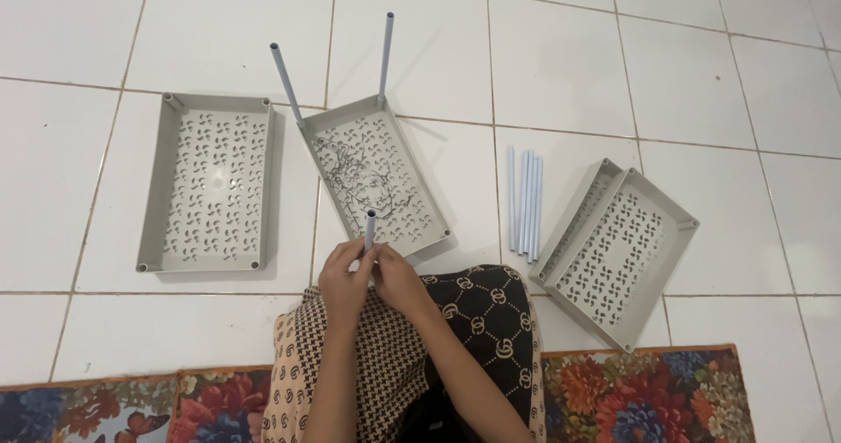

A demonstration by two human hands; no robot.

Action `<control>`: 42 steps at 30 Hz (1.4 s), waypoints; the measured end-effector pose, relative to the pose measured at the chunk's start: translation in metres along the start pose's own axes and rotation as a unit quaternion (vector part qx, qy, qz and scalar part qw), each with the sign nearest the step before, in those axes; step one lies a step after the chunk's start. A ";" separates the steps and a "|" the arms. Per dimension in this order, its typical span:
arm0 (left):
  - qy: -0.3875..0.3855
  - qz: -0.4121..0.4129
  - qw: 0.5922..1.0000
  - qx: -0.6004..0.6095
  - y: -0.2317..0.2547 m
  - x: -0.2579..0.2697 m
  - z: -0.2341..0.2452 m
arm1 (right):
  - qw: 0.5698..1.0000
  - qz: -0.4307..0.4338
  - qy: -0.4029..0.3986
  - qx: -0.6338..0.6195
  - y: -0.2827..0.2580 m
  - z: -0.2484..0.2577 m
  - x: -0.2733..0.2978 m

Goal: The person assembles a two-tier plastic storage rack by inserting gray cylindrical legs into the corners of perforated trays. They attach legs to each tray, then stack the trays to form a two-tier unit.

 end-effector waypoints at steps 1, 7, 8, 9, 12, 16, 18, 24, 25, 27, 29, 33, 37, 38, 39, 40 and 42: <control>-0.003 -0.007 1.000 0.001 0.001 0.000 0.000 | 1.000 -0.007 -0.004 0.000 0.002 0.000 0.001; 0.003 -0.048 0.998 -0.030 0.011 0.004 0.002 | 0.997 -0.074 -0.019 -0.029 0.018 -0.007 0.008; 0.003 -0.050 0.998 -0.034 0.013 0.006 0.002 | 0.997 -0.067 -0.017 -0.028 0.018 -0.007 0.009; 0.003 -0.053 0.998 -0.038 0.014 0.007 0.002 | 0.998 -0.059 -0.014 -0.027 0.017 -0.007 0.010; 0.001 -0.058 0.998 -0.034 0.019 0.009 0.003 | 0.999 -0.052 -0.012 -0.009 0.017 -0.006 0.011; -0.003 -0.055 0.997 -0.046 0.019 0.007 0.002 | 0.998 -0.062 -0.011 -0.016 0.020 -0.008 0.012; -0.004 -0.055 0.996 -0.068 0.018 0.007 0.000 | 0.995 -0.078 -0.006 -0.056 0.026 -0.009 0.014; -0.032 -0.003 0.998 -0.060 0.006 0.004 -0.006 | 0.986 0.052 -0.075 0.136 0.048 -0.004 0.025; -0.043 0.012 0.998 -0.045 0.004 0.003 -0.007 | 0.982 0.053 -0.076 0.162 0.057 -0.004 0.030; -0.064 0.042 0.997 -0.015 0.000 0.000 -0.011 | 0.972 0.055 -0.078 0.214 0.074 -0.003 0.036; -0.081 0.042 0.996 0.013 -0.001 -0.004 -0.013 | 0.970 0.067 -0.054 0.228 0.085 -0.001 0.037; -0.096 0.032 0.994 0.050 -0.004 -0.004 -0.019 | 0.963 -0.020 -0.090 0.251 0.097 0.004 0.027; -0.076 -0.006 0.997 0.022 -0.001 -0.007 -0.019 | 0.991 -0.109 -0.071 -0.023 0.060 0.027 0.002; -0.073 0.004 0.997 0.005 -0.002 -0.009 -0.020 | 0.988 -0.108 -0.039 -0.100 0.041 0.037 -0.005; -0.070 0.014 0.997 -0.012 -0.003 -0.012 -0.020 | 0.979 -0.105 -0.006 -0.175 0.023 0.047 -0.012; -0.064 -0.005 0.998 -0.020 0.000 -0.011 -0.020 | 0.977 -0.086 0.014 -0.195 0.004 0.057 -0.020; -0.053 -0.038 0.997 -0.039 0.005 -0.007 -0.017 | 0.969 -0.051 0.055 -0.235 -0.030 0.070 -0.031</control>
Point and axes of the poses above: each hand's wrist, its own x-axis away from the middle knuckle, its own z-axis out of the back of the hand, y = z × x, the point moved 8 cm from there along -x, towards the middle knuckle, and after that the axes turned 15 degrees about z, right-handed, at the moved point
